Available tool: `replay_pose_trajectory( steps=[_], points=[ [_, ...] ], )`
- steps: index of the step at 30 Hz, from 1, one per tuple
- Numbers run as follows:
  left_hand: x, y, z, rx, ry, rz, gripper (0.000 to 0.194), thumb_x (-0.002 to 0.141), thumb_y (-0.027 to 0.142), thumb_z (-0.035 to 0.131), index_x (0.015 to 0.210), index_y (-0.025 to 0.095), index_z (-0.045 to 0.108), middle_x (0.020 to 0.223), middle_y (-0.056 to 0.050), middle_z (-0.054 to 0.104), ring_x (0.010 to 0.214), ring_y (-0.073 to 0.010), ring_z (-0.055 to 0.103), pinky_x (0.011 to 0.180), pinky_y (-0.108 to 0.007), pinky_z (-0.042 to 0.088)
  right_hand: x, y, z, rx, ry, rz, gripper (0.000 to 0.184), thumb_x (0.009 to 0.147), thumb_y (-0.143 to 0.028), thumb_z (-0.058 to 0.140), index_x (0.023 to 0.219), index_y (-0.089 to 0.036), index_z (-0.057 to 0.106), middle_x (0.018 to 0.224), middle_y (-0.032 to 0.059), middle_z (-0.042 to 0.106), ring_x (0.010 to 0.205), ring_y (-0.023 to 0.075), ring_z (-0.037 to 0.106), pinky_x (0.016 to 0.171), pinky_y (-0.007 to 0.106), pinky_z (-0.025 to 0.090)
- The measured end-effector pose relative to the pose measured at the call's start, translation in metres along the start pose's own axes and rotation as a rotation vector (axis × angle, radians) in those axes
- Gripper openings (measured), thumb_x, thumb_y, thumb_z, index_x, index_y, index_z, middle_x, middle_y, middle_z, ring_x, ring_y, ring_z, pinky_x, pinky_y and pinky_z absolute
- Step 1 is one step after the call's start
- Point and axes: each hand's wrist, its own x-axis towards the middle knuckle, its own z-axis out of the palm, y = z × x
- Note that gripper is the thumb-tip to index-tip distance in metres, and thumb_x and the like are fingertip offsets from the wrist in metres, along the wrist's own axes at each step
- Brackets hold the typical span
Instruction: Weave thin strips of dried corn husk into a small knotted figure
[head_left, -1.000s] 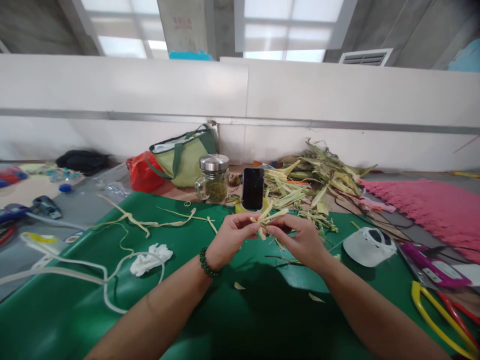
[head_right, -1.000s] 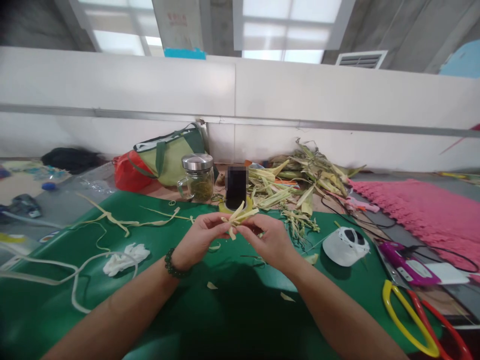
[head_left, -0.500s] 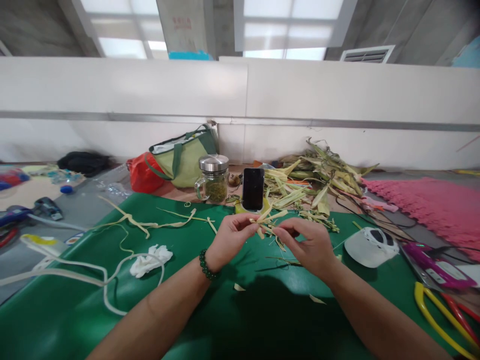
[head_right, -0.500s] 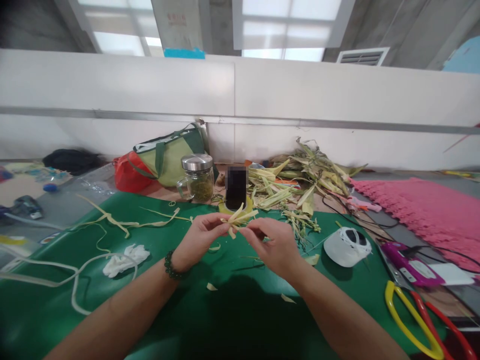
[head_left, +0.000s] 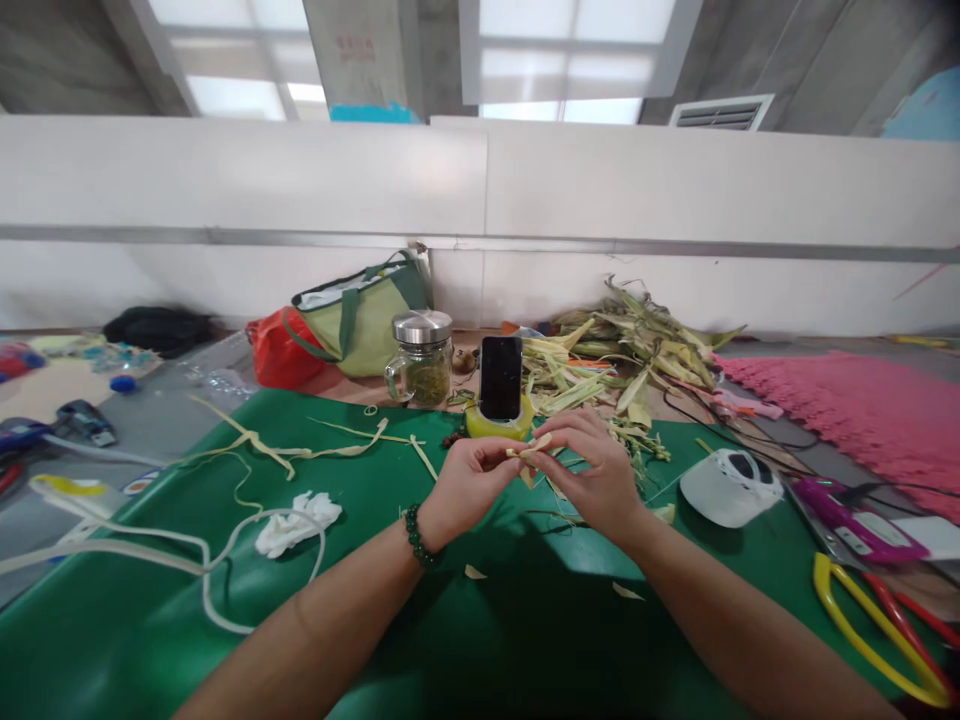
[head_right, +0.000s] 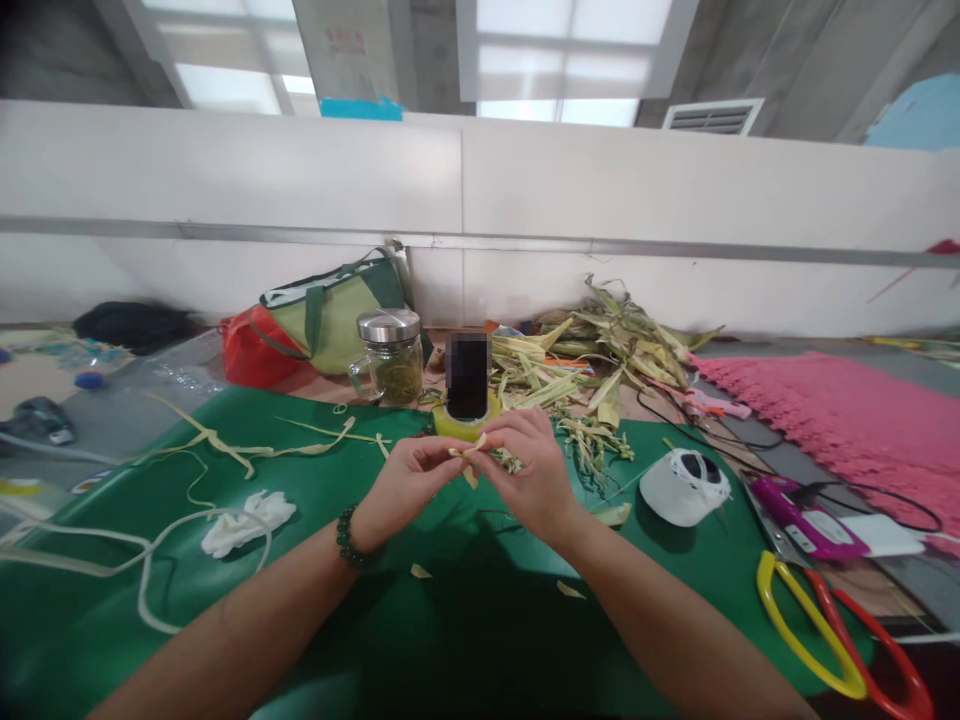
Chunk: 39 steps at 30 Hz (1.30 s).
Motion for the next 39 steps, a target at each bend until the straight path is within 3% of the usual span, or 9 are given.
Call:
replay_pose_trajectory(
  steps=[4,11,14,18,21,25,30,35,39],
  points=[
    [-0.001,0.002,0.001,-0.017,-0.006,-0.002,0.024,0.067,0.037,0.071,0.071,0.013,0.072,0.067,-0.006,0.071,0.062,-0.0166,0.062,0.062,-0.027,0.049,-0.001,-0.003,0.004,-0.091,0.034,-0.051,0.015,0.081,-0.020,0.062,0.067,-0.022,0.056,0.070,-0.0001,0.067,0.075,0.0181,0.061,0.093,0.047,0.036],
    [0.001,0.004,-0.006,-0.118,-0.021,-0.095,0.020,0.064,0.029,0.073,0.077,0.013,0.071,0.065,-0.004,0.070,0.061,-0.0157,0.063,0.064,-0.027,0.049,-0.002,0.006,-0.014,0.037,0.195,-0.092,0.010,0.083,-0.021,0.053,0.073,-0.022,0.055,0.066,0.0037,0.061,0.063,0.0176,0.056,0.060,0.032,0.045],
    [0.004,0.005,-0.011,-0.162,0.002,-0.147,0.021,0.063,0.029,0.075,0.076,0.013,0.071,0.063,-0.004,0.069,0.060,-0.0148,0.063,0.065,-0.027,0.049,-0.002,0.006,-0.022,0.006,0.007,-0.208,0.019,0.082,-0.020,0.049,0.063,-0.022,0.051,0.054,0.0018,0.055,0.050,0.0156,0.051,0.050,0.029,0.040],
    [0.006,0.006,-0.017,-0.212,-0.002,-0.202,0.024,0.060,0.031,0.077,0.076,0.013,0.071,0.064,-0.003,0.069,0.060,-0.0126,0.062,0.064,-0.024,0.049,-0.001,0.008,-0.017,-0.071,-0.266,-0.115,0.015,0.082,-0.014,0.045,0.083,-0.021,0.058,0.074,0.0033,0.068,0.064,0.0145,0.062,0.059,0.025,0.047],
    [0.007,0.005,-0.019,-0.240,-0.034,-0.224,0.027,0.060,0.032,0.077,0.078,0.013,0.072,0.065,-0.003,0.069,0.060,-0.0116,0.061,0.062,-0.022,0.048,-0.002,0.011,-0.012,-0.064,-0.393,-0.162,0.018,0.086,-0.015,0.045,0.095,-0.021,0.060,0.084,0.0030,0.070,0.073,0.0133,0.066,0.062,0.021,0.048],
    [0.006,0.005,-0.019,-0.228,-0.030,-0.236,0.030,0.056,0.031,0.080,0.078,0.012,0.072,0.067,-0.004,0.069,0.061,-0.0131,0.062,0.063,-0.024,0.050,-0.006,0.014,-0.014,-0.144,-0.308,-0.373,0.022,0.087,-0.016,0.050,0.103,-0.024,0.064,0.082,0.0028,0.071,0.071,0.0122,0.065,0.060,0.021,0.047],
    [0.005,0.004,-0.014,-0.102,-0.040,-0.164,0.025,0.059,0.029,0.077,0.077,0.013,0.073,0.070,-0.004,0.070,0.065,-0.0154,0.062,0.067,-0.028,0.050,-0.009,0.009,-0.016,-0.222,-0.210,-0.467,0.023,0.086,-0.015,0.054,0.104,-0.025,0.065,0.077,0.0022,0.069,0.070,0.0123,0.063,0.061,0.023,0.045],
    [0.002,0.005,-0.008,0.093,-0.100,-0.016,0.013,0.068,0.023,0.066,0.074,0.013,0.074,0.069,-0.005,0.071,0.067,-0.0178,0.062,0.066,-0.027,0.048,-0.004,-0.002,-0.013,-0.265,-0.144,-0.432,0.016,0.084,-0.013,0.056,0.095,-0.020,0.066,0.079,0.0049,0.068,0.067,0.0150,0.056,0.061,0.028,0.044],
    [0.000,0.004,-0.006,0.233,-0.200,0.045,0.019,0.072,0.014,0.054,0.061,0.013,0.069,0.060,-0.004,0.067,0.060,-0.0146,0.058,0.062,-0.024,0.045,-0.001,-0.003,-0.007,-0.239,-0.084,-0.301,0.008,0.083,-0.017,0.060,0.079,-0.021,0.066,0.075,0.0044,0.066,0.069,0.0170,0.051,0.063,0.032,0.044]
  ],
)
